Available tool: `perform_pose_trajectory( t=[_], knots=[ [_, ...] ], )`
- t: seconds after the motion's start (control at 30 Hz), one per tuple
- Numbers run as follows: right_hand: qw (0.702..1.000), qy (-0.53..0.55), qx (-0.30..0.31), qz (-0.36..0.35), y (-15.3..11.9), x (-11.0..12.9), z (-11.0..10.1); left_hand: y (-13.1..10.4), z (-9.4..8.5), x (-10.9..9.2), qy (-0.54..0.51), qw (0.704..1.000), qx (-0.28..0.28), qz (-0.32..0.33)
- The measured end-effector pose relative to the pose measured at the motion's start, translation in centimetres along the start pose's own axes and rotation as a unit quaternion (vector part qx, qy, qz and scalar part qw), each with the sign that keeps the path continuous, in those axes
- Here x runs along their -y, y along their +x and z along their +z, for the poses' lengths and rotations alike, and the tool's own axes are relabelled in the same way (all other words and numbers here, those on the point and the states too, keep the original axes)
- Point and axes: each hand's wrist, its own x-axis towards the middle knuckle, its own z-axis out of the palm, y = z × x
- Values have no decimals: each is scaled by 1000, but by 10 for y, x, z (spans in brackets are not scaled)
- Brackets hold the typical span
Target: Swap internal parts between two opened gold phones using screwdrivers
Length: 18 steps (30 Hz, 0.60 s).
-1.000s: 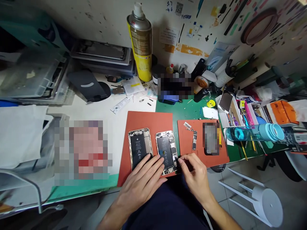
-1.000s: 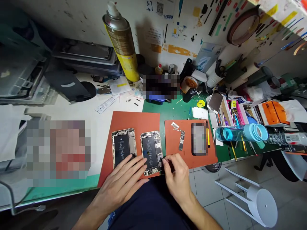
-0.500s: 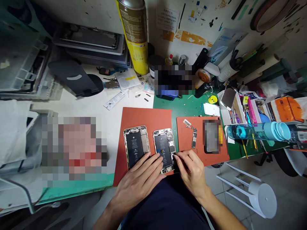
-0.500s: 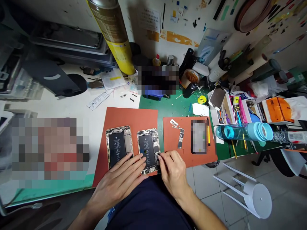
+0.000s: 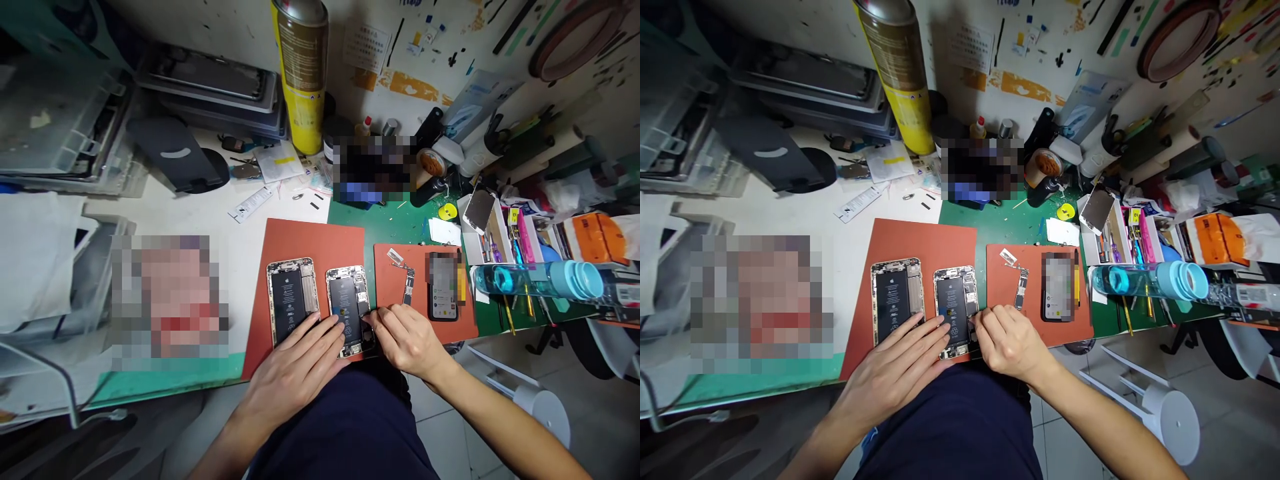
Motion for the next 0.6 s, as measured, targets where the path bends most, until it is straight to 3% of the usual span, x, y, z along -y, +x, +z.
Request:
perform_pose_trajectory(
  t=[0.23,0.47,0.6],
  knots=[
    [999,-4,37,-39,9,-3,-4,-4,0,-2,-15,999,-35,19],
    [992,-13,82,-96,18,-10,-11,-14,2,0,23,994,-59,84],
    [986,-14,92,-136,20,-12,-12,-14,1,-1,17,994,-66,81]
  ],
)
